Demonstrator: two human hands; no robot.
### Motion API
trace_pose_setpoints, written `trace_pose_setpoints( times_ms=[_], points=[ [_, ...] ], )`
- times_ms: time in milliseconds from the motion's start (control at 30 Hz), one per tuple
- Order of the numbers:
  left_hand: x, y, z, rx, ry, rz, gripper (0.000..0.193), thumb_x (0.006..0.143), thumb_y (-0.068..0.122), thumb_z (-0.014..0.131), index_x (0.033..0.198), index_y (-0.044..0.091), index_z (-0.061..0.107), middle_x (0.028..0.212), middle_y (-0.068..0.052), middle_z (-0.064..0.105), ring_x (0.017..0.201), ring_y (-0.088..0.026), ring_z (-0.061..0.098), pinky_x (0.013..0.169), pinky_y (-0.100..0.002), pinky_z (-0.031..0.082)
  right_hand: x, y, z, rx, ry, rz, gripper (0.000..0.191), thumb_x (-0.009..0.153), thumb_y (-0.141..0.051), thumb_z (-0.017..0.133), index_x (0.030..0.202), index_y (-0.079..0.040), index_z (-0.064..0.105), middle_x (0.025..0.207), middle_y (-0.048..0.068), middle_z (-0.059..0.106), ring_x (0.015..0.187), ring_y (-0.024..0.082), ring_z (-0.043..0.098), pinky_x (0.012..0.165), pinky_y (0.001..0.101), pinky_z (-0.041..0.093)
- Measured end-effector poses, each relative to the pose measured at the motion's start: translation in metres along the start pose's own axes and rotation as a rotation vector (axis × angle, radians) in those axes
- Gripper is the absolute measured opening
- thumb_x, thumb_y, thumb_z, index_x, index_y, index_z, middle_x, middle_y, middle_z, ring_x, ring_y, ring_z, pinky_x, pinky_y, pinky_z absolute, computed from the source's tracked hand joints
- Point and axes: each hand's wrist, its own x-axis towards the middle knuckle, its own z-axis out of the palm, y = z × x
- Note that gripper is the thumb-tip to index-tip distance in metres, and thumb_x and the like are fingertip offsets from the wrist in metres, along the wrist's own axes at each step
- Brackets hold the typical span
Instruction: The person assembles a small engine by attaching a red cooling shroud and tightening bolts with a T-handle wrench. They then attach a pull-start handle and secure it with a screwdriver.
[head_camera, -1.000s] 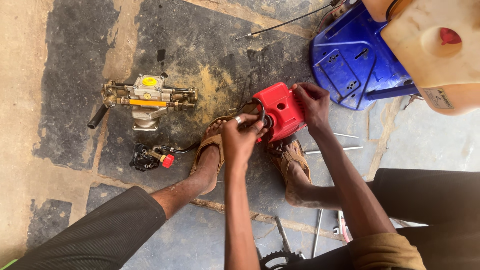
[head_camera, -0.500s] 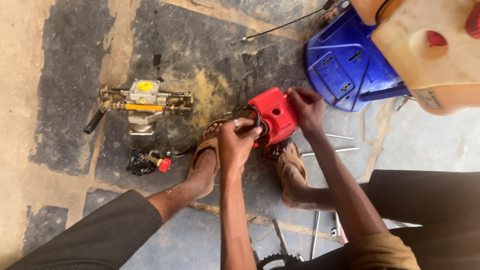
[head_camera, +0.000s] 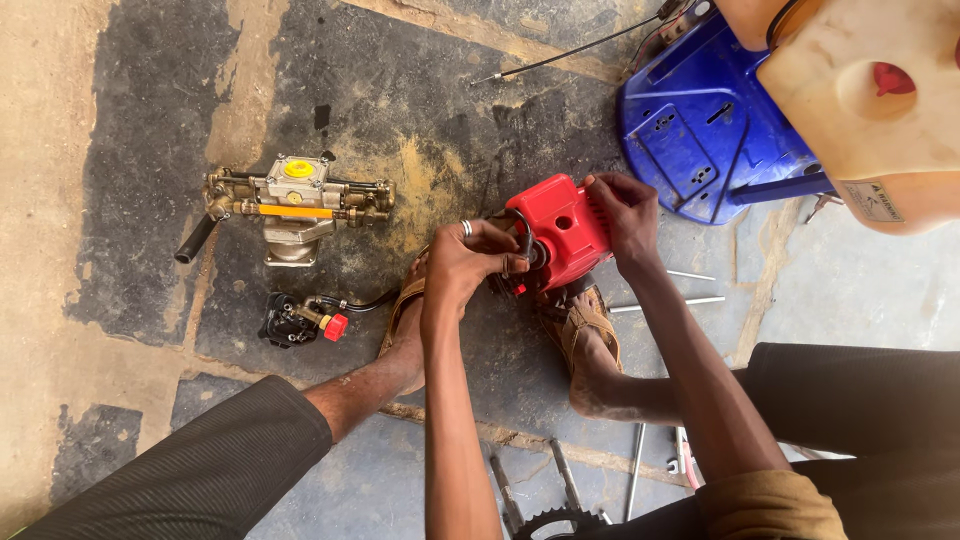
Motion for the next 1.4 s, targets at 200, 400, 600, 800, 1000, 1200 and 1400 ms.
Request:
trace_pose_setpoints(
  times_ms=[200, 400, 600, 800, 1000, 1200, 1400],
  points=[
    [0.01, 0.013, -0.003, 0.352, -0.014, -0.167, 0.099, 0.047, 0.012, 0.098, 0.138, 0.019, 0.06, 0.131, -0.007, 0.068, 0.12, -0.022, 0.063, 0.103, -0.042, 0.051, -0.001, -0.007, 0.002, 0.006, -0.023, -0.011, 0.025, 0.094, -0.026, 0.075, 0.099, -0.002, 0.078, 0.082, 0.003, 0.073, 0.068, 0.009, 0.063, 0.064, 0.0239, 0.051],
    [0.028, 0.011, -0.011, 0.066, -0.169, -0.173, 0.114, 0.041, 0.019, 0.096, 0.147, 0.02, 0.055, 0.141, -0.008, 0.069, 0.136, -0.026, 0.061, 0.119, -0.046, 0.043, 0.002, -0.012, 0.009, -0.13, 0.068, -0.018, 0.026, 0.094, -0.026, 0.073, 0.099, -0.001, 0.079, 0.083, 0.004, 0.074, 0.071, 0.008, 0.064, 0.067, 0.0235, 0.051],
    [0.037, 0.005, -0.014, 0.225, -0.154, -0.162, 0.115, 0.043, 0.021, 0.096, 0.149, 0.024, 0.051, 0.145, -0.006, 0.063, 0.138, -0.025, 0.057, 0.117, -0.048, 0.04, 0.007, -0.013, 0.013, -0.132, 0.095, -0.006, 0.028, 0.092, -0.028, 0.074, 0.1, -0.002, 0.08, 0.083, 0.004, 0.075, 0.07, 0.009, 0.064, 0.067, 0.0247, 0.052],
    [0.034, 0.001, -0.01, 0.189, -0.155, -0.133, 0.112, 0.048, 0.023, 0.095, 0.15, 0.025, 0.049, 0.145, -0.006, 0.064, 0.135, -0.024, 0.06, 0.117, -0.045, 0.044, 0.01, -0.004, 0.012, -0.097, 0.105, 0.015, 0.028, 0.096, -0.027, 0.073, 0.098, 0.001, 0.079, 0.08, 0.003, 0.071, 0.069, 0.008, 0.06, 0.065, 0.0246, 0.048],
    [0.034, -0.005, -0.005, 0.323, -0.118, -0.047, 0.105, 0.057, 0.017, 0.094, 0.151, 0.022, 0.047, 0.145, -0.006, 0.063, 0.134, -0.022, 0.059, 0.118, -0.042, 0.042, 0.011, -0.002, 0.012, -0.071, 0.116, 0.016, 0.028, 0.095, -0.027, 0.074, 0.098, 0.0, 0.078, 0.08, 0.001, 0.072, 0.069, 0.006, 0.061, 0.065, 0.0231, 0.05],
    [0.024, 0.019, -0.005, 0.185, -0.032, 0.03, 0.088, 0.062, 0.011, 0.092, 0.142, 0.012, 0.054, 0.141, -0.01, 0.066, 0.131, -0.021, 0.063, 0.114, -0.038, 0.048, 0.01, -0.01, 0.017, -0.063, 0.108, -0.029, 0.03, 0.095, -0.027, 0.074, 0.098, 0.003, 0.078, 0.082, 0.0, 0.071, 0.072, 0.006, 0.06, 0.067, 0.0232, 0.048],
    [-0.005, 0.041, 0.009, 0.619, 0.161, -0.09, 0.038, 0.08, 0.022, 0.085, 0.114, 0.008, 0.075, 0.11, -0.012, 0.077, 0.096, -0.021, 0.074, 0.089, -0.04, 0.057, 0.007, -0.013, 0.017, -0.105, 0.115, -0.011, 0.032, 0.093, -0.03, 0.073, 0.099, 0.002, 0.077, 0.082, 0.0, 0.073, 0.072, 0.006, 0.062, 0.067, 0.0227, 0.05]
  ],
)
